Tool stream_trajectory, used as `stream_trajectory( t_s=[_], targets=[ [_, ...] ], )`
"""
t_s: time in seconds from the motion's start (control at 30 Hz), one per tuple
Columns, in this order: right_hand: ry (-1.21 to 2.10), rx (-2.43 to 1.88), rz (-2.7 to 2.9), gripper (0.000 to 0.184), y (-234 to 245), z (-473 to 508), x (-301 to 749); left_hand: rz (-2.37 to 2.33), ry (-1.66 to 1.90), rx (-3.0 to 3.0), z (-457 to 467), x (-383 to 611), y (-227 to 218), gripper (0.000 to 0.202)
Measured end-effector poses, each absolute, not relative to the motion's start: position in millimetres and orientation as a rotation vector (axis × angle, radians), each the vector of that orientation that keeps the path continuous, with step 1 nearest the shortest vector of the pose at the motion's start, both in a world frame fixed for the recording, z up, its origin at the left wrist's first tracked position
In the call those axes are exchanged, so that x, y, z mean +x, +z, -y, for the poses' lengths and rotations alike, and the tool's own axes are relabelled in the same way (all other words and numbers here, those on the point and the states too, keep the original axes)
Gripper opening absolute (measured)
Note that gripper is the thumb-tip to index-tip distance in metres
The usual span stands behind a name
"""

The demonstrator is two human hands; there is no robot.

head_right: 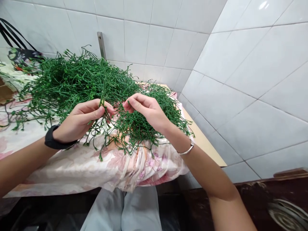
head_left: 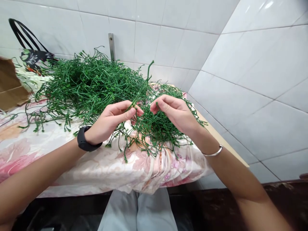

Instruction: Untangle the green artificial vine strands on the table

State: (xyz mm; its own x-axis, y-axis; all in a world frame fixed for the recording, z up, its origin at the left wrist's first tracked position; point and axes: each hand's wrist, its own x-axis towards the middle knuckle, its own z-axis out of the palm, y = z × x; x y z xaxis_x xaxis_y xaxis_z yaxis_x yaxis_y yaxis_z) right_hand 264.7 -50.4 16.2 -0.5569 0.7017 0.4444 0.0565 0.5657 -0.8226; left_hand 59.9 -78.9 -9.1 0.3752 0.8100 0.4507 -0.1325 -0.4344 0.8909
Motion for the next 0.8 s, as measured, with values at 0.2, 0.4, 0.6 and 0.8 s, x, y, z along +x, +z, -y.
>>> stream_trajectory(
  t_s=[0.2, 0.4, 0.6, 0.8],
  targets=[
    [0.324, -0.674, 2.210, 0.018, 8.1, 50.2, 261.8, -0.592, 1.286, 1.820, 82.7, 60.6, -7.7, 0.017],
    [0.269, -0.594, 2.212, 0.018, 8.3, 57.8, 258.5, -0.623, 1.351, 1.943, 79.7, 60.5, -11.0, 0.020],
    [0.362, -0.482, 2.314, 0.022, 1.6, 64.0, 252.9, -0.588, 1.410, 1.936, 79.2, 61.1, -12.7, 0.016],
    [0.383, -0.457, 2.202, 0.007, -5.3, 61.4, 252.1, -0.588, 1.350, 2.040, 80.4, 64.8, -18.9, 0.025]
  ],
)
